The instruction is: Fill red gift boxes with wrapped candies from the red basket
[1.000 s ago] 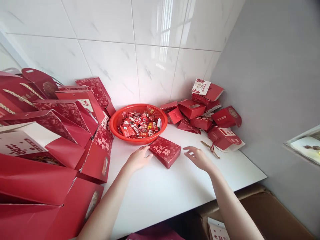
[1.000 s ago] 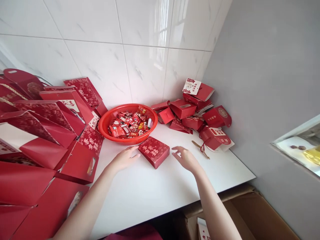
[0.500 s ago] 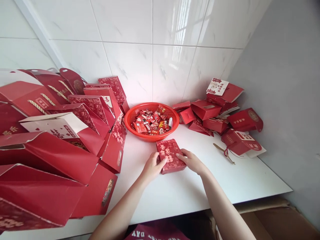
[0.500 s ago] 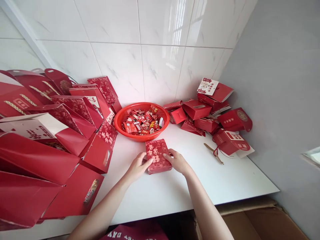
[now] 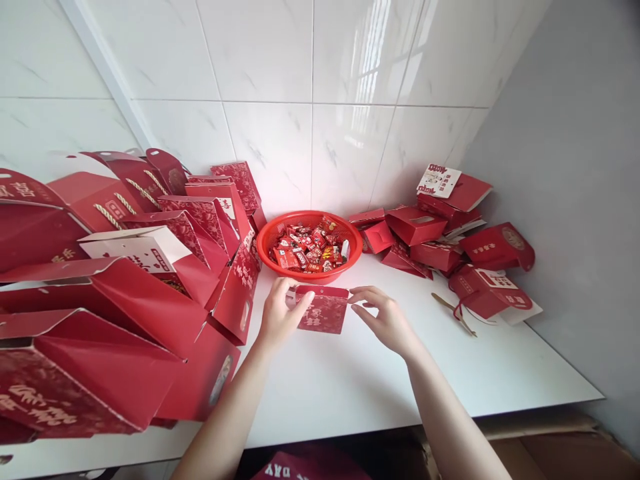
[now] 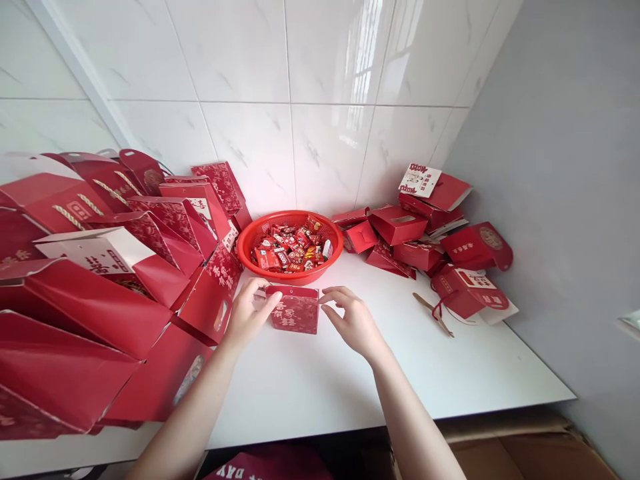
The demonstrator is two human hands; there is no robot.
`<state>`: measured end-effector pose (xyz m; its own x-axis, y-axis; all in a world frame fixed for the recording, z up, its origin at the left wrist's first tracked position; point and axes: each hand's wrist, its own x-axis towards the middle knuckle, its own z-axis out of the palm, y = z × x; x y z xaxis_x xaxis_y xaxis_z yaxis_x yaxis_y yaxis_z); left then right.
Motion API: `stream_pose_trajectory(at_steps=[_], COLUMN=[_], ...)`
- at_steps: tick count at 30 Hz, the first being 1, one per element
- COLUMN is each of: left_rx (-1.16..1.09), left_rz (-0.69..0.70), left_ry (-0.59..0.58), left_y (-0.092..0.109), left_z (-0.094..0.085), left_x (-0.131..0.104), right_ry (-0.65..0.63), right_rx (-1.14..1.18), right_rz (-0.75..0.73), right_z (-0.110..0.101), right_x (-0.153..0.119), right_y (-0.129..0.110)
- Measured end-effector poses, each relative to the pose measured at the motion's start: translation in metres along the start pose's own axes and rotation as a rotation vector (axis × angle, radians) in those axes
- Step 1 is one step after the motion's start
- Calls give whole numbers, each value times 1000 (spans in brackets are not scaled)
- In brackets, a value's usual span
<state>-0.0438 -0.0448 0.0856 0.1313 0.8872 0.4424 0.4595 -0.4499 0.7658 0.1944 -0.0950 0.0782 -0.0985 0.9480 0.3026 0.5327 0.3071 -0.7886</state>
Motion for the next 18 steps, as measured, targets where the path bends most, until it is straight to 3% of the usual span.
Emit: stream_pose_trajectory(at_steps=[6,10,15,18], left_rx=[-49,-115,-199,-176], left_rz=[82,141,102,146], left_ry=[57,-11,-22,9], left_y=[-19,-15,-22,-32], left_z=[3,2,12,17], left_x=[7,8,-2,-9], right_ry=[59,-40,-290,-277], right_rx=[2,-37,-187,-287], right_rz=[-73,-182,-235,-298], right_z=[-19,-24,-7,5], right_x=[30,52,68,72], right_y=[-21,-36,-46,-49])
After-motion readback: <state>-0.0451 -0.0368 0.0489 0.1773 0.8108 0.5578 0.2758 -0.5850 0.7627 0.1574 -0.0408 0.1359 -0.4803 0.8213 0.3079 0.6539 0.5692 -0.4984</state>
